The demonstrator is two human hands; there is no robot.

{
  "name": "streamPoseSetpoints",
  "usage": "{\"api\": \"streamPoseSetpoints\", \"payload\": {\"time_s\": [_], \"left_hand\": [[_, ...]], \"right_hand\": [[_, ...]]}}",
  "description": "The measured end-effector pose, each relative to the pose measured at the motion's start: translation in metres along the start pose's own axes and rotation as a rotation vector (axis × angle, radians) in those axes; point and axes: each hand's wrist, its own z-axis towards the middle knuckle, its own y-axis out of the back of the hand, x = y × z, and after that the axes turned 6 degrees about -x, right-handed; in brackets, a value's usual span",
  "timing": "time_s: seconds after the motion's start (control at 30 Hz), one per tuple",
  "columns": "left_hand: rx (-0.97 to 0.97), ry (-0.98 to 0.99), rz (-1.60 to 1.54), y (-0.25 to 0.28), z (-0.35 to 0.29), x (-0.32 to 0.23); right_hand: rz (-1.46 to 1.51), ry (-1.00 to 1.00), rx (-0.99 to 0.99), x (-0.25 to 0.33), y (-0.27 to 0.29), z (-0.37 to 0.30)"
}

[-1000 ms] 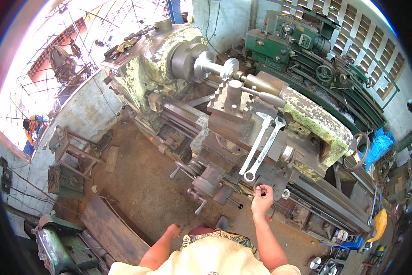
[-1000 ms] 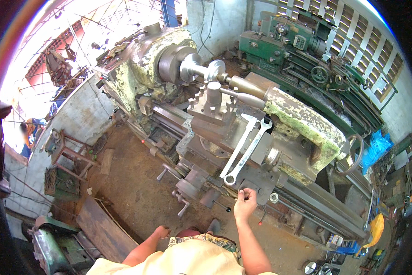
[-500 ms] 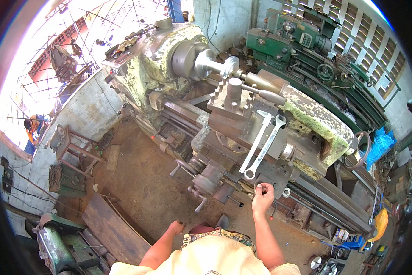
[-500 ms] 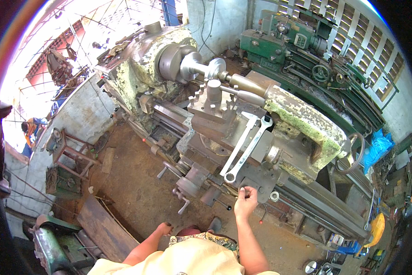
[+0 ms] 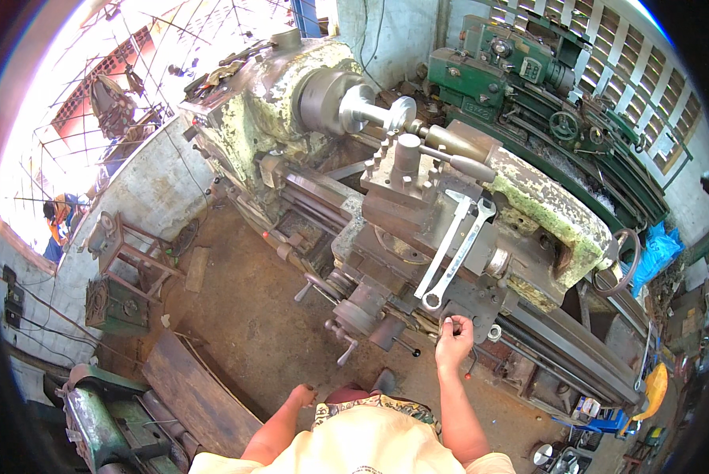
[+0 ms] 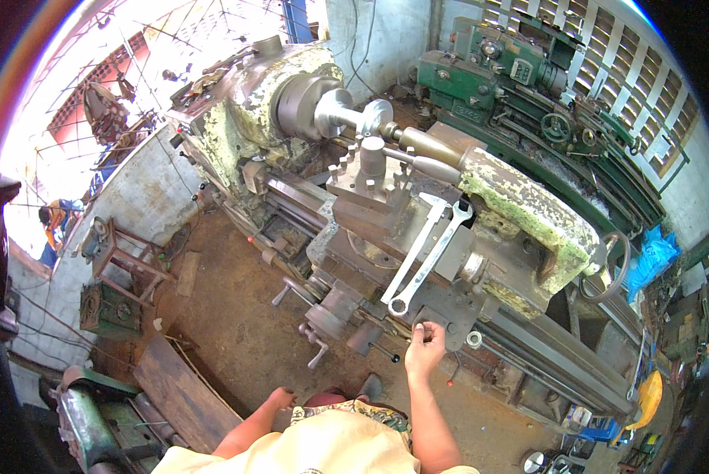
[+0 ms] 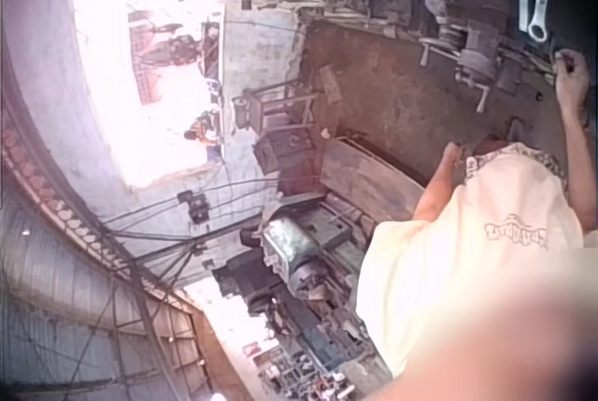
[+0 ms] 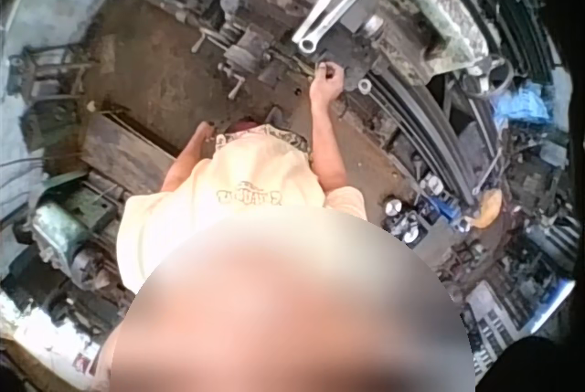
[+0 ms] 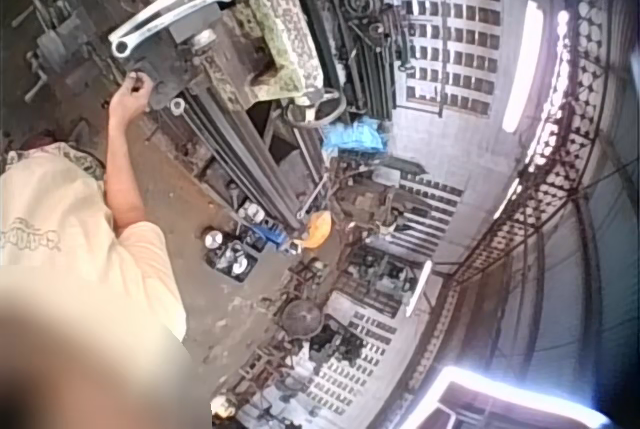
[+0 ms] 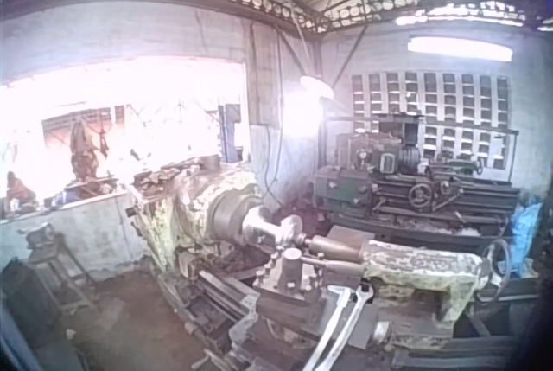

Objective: The person operates a metal lathe in a workshop, using both hands to turn the handwheels and levers that control the carriage and tool post. The person repeatedly adjusts the machine's position while the spindle rotates, then pauses to reposition controls.

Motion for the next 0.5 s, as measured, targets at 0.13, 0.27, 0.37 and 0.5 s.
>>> {"api": "streamPoseSetpoints", "payload": {"time_s": [0.13,0.27,0.37,0.5], "left_hand": [[-0.040,-0.054,-0.018,-0.001,0.008,-0.002],[-0.060,-0.056,-0.093,0.000,0.008,-0.009],[-0.100,-0.113,-0.206,0.005,0.003,-0.025],[-0.226,-0.269,-0.448,0.013,-0.016,-0.063]], "right_hand": [[-0.022,-0.008,0.006,0.004,0.001,0.000],[-0.048,-0.016,0.010,0.006,0.001,-0.001],[-0.029,0.009,0.010,0.005,0.000,0.000],[-0.021,-0.010,0.015,-0.001,0.001,0.000]]}}
